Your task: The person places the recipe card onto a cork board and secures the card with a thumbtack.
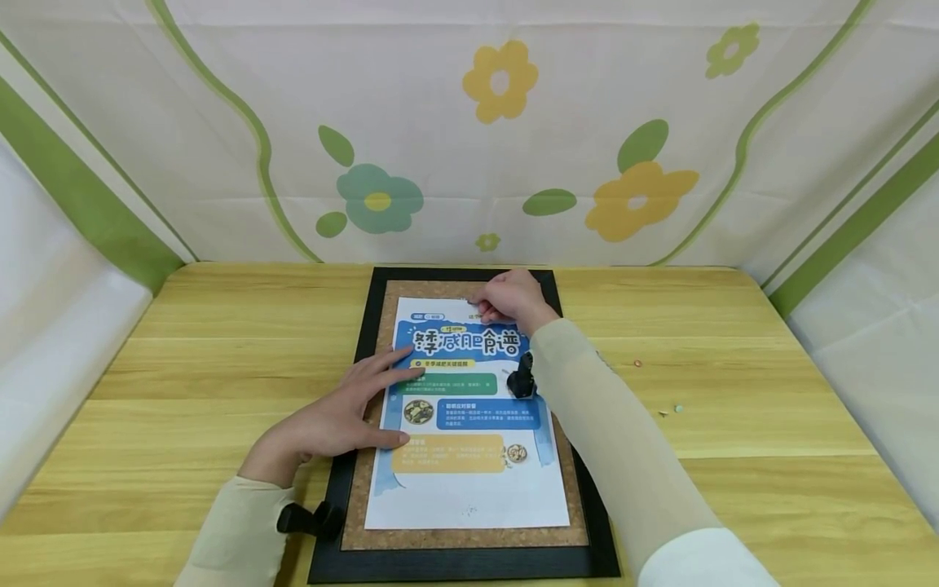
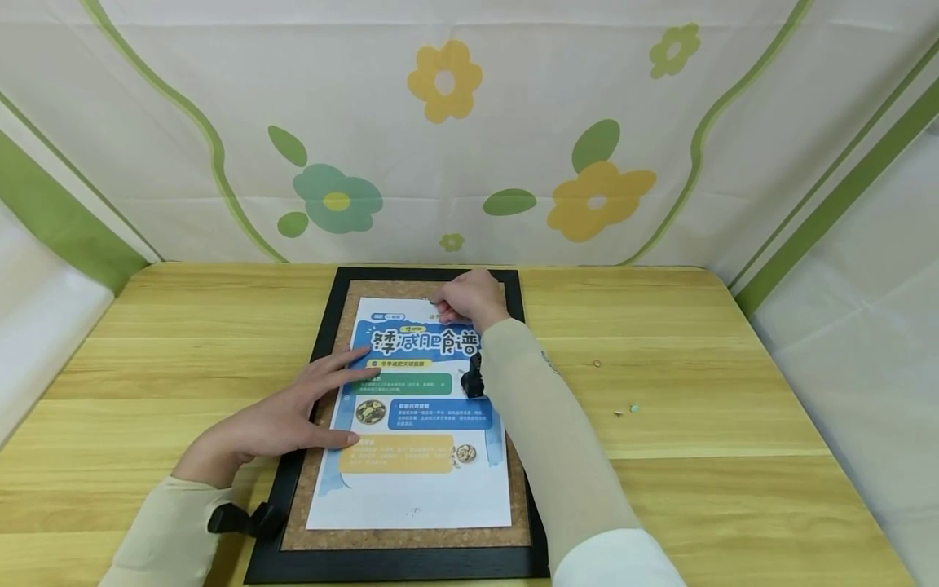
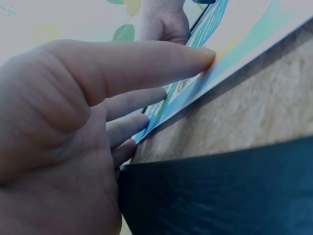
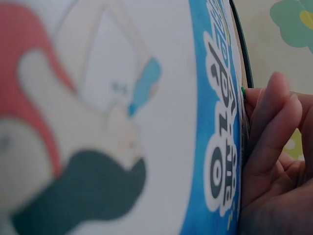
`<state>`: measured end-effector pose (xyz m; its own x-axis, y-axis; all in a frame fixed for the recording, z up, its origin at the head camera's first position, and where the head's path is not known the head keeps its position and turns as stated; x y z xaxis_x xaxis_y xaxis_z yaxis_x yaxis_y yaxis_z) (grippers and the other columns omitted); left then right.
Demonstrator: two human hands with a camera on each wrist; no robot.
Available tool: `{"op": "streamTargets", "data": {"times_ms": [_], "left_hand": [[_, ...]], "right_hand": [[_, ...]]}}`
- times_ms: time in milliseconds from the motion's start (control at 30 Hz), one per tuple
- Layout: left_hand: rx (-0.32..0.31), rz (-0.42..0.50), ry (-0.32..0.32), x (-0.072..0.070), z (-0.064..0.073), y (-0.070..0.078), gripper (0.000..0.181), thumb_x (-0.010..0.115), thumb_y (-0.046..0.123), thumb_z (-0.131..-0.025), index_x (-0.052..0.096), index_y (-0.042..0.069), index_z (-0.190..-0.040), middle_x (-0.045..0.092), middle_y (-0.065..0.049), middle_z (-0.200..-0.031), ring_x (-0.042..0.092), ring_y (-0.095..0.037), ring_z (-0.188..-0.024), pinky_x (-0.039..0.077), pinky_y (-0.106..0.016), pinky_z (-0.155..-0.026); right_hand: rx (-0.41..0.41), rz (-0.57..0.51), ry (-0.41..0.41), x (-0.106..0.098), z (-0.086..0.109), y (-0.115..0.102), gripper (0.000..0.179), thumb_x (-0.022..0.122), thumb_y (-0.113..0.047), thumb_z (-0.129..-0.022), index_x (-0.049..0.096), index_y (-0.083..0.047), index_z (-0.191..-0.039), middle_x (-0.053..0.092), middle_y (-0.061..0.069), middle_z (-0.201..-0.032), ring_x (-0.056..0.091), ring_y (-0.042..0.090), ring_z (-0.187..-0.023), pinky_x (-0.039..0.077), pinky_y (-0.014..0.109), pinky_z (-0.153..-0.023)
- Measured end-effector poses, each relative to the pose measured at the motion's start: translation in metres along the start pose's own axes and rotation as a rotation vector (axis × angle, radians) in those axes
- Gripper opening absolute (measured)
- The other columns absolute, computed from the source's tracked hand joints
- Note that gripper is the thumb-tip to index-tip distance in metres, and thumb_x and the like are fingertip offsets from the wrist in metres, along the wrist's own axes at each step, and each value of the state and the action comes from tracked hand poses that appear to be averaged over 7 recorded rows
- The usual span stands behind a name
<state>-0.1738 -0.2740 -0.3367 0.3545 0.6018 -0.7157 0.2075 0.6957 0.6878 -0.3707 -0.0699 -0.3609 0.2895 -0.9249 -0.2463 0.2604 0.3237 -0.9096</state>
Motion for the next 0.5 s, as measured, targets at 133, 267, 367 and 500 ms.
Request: {"op": "streamTargets", "data": {"times_ms": [133,267,367,500], "left_hand": [[-0.001,0.001,0.0,-0.0003,0.0,-0.0002,0.082,0.087,0.031,-0.09,0.05,0.017,-0.162,0.014,-0.012,-0.181,0.001,-0.053,-0.164,0.011,-0.086,-0.121],[0.001,-0.001,0.0,-0.0002,0.0,0.0001,0.082,0.087,0.031,-0.09,0.05,0.017,-0.162,0.014,-0.012,-0.181,0.001,-0.053,-0.164,0.011,-0.086,-0.121],[0.003,-0.001,0.001,-0.0002,0.0001,0.0001,0.082,0.087,0.031,-0.09,0.051,0.017,-0.162,0.014,-0.012,-0.181,0.001,-0.053,-0.164,0.011,-0.086,-0.121],[0.003,0.006,0.003,-0.0004,0.0005,0.0005,0.082,0.087,0.031,-0.09,0.051,0.017,-0.162,0.014,-0.012,-0.182,0.0,-0.053,-0.164,0.01,-0.086,-0.121]], "right_hand": [[-0.006,-0.009,-0.005,-0.0002,0.0009,-0.0003,0.022,0.081,-0.023,-0.096,0.076,-0.008,-0.081,0.067,-0.001,-0.064,0.063,0.01,-0.05,0.052,0.02,-0.055],[-0.009,-0.034,-0.008,-0.0007,0.0021,0.0,0.021,0.082,-0.022,-0.096,0.077,-0.008,-0.081,0.067,0.0,-0.064,0.063,0.01,-0.051,0.052,0.019,-0.055],[-0.01,-0.047,-0.004,-0.0012,0.002,0.0002,0.021,0.082,-0.022,-0.095,0.077,-0.008,-0.081,0.067,0.0,-0.064,0.063,0.01,-0.051,0.052,0.019,-0.055],[-0.01,-0.045,-0.002,-0.0011,0.0011,0.0006,0.021,0.082,-0.023,-0.095,0.076,-0.008,-0.081,0.067,0.0,-0.065,0.063,0.01,-0.051,0.052,0.019,-0.055]]}}
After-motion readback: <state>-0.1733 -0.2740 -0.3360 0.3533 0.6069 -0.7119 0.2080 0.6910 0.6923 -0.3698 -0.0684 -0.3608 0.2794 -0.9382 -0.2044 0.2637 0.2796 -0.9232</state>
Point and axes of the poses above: each hand's wrist, its own z-axis away from the middle knuckle, its own x-axis out of the palm, y = z × x, the point moved 7 cm from there along -z, towards the middle knuckle
